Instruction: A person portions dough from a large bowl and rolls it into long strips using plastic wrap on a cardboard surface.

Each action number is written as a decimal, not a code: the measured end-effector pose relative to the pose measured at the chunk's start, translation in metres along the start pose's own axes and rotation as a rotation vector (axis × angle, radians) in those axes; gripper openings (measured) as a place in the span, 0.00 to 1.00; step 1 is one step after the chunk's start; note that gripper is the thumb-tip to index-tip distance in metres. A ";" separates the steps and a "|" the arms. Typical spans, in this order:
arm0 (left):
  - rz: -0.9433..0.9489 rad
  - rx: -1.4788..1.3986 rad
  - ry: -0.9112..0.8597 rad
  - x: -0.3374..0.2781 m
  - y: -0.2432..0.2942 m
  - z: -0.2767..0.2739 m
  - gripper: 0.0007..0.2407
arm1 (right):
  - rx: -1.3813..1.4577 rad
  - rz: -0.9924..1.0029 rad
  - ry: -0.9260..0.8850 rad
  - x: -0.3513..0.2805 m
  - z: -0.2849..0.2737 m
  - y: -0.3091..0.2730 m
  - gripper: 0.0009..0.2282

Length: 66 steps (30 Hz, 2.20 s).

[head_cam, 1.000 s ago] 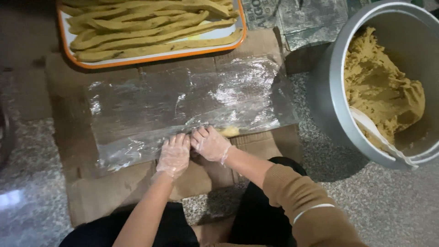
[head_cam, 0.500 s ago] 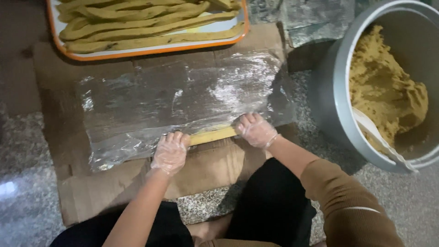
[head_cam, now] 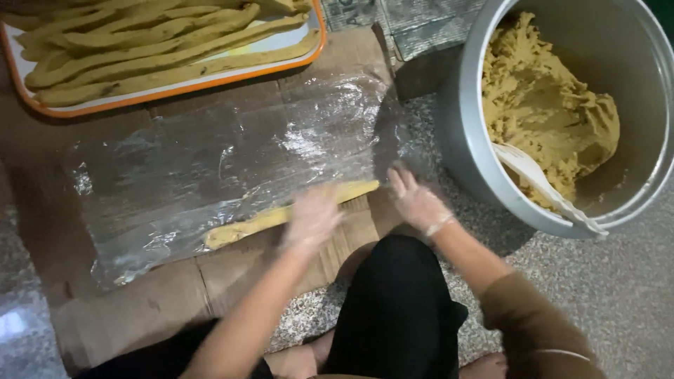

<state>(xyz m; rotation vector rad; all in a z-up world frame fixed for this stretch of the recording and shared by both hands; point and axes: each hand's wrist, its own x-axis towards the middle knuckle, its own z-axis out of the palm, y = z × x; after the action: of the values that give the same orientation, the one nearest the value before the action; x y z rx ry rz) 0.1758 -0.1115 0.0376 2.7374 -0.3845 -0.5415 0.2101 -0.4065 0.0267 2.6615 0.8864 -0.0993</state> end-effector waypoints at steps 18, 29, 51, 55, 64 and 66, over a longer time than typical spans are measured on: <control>-0.005 0.451 0.343 -0.072 -0.101 0.022 0.11 | 0.475 0.408 -0.583 0.056 -0.075 -0.015 0.20; -0.186 0.510 0.221 -0.174 -0.217 0.008 0.06 | -0.180 0.146 -0.264 0.038 0.062 -0.009 0.14; -0.108 0.181 0.343 -0.178 -0.184 -0.060 0.06 | 0.243 -0.210 0.274 0.094 -0.099 -0.081 0.06; -0.084 0.328 0.570 -0.198 -0.159 -0.088 0.03 | 0.322 -0.256 0.297 0.069 -0.103 -0.063 0.08; -0.065 0.493 0.499 -0.159 -0.124 -0.054 0.09 | 0.327 -0.134 0.247 0.126 -0.152 -0.061 0.09; 0.078 0.452 0.409 -0.143 -0.131 -0.036 0.22 | 0.345 -0.099 0.275 0.155 -0.155 -0.066 0.08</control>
<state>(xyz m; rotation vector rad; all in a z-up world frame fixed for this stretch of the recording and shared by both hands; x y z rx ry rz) 0.0891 0.0631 0.0674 3.1376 -0.5586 0.1549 0.2890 -0.2168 0.1277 2.9990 1.1810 0.1029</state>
